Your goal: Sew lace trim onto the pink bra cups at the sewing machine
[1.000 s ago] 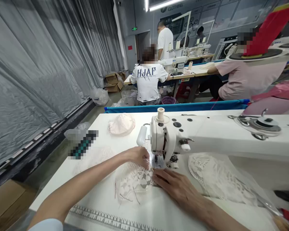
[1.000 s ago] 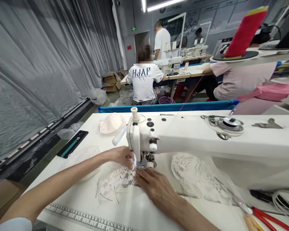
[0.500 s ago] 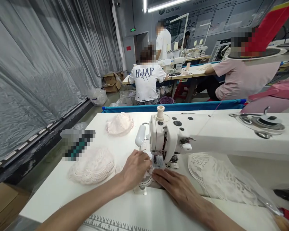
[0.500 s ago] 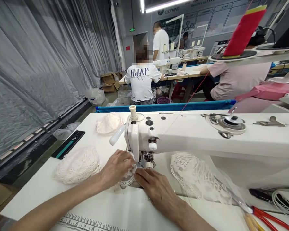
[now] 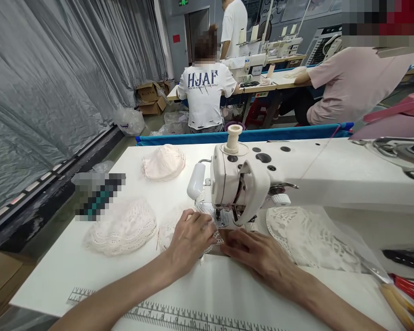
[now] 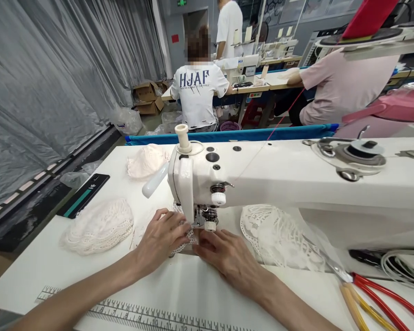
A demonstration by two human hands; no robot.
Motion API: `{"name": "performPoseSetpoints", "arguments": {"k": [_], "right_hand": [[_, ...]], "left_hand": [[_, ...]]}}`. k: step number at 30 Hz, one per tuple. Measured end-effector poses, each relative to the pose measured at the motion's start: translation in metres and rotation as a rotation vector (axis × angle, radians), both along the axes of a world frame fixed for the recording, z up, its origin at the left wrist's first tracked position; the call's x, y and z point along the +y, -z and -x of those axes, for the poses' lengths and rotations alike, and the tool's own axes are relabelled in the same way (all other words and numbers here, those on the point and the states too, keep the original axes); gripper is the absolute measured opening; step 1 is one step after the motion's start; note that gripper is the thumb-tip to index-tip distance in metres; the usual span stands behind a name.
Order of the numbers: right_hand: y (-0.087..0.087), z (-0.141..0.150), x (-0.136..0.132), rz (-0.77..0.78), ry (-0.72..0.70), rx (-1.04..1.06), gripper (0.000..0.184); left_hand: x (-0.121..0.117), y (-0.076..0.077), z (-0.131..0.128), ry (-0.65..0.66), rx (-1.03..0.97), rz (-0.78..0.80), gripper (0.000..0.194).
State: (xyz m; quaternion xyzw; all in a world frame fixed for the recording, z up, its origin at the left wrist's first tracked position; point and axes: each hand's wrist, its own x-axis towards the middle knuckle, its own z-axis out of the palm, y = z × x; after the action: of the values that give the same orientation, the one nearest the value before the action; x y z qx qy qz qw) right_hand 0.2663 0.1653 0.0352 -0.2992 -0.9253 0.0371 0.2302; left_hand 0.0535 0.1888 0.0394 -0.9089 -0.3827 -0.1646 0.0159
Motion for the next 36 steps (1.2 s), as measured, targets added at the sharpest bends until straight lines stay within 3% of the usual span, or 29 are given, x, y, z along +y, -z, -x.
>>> {"name": "performPoseSetpoints", "arguments": {"k": [5, 16, 26, 36], "right_hand": [[0.001, 0.000, 0.000, 0.010, 0.004, -0.002, 0.028], [0.001, 0.003, -0.004, -0.042, -0.054, -0.024, 0.026], [0.012, 0.005, -0.002, -0.119, 0.050, -0.047, 0.036], [0.012, 0.009, -0.002, -0.072, 0.114, -0.066, 0.052]], "left_hand": [[-0.003, 0.004, -0.001, -0.018, 0.028, -0.052, 0.010], [-0.008, -0.001, -0.003, -0.036, 0.047, -0.014, 0.010], [0.022, 0.008, -0.001, 0.032, -0.098, 0.049, 0.022], [0.028, -0.001, -0.005, 0.073, -0.082, 0.030, 0.030]]}}
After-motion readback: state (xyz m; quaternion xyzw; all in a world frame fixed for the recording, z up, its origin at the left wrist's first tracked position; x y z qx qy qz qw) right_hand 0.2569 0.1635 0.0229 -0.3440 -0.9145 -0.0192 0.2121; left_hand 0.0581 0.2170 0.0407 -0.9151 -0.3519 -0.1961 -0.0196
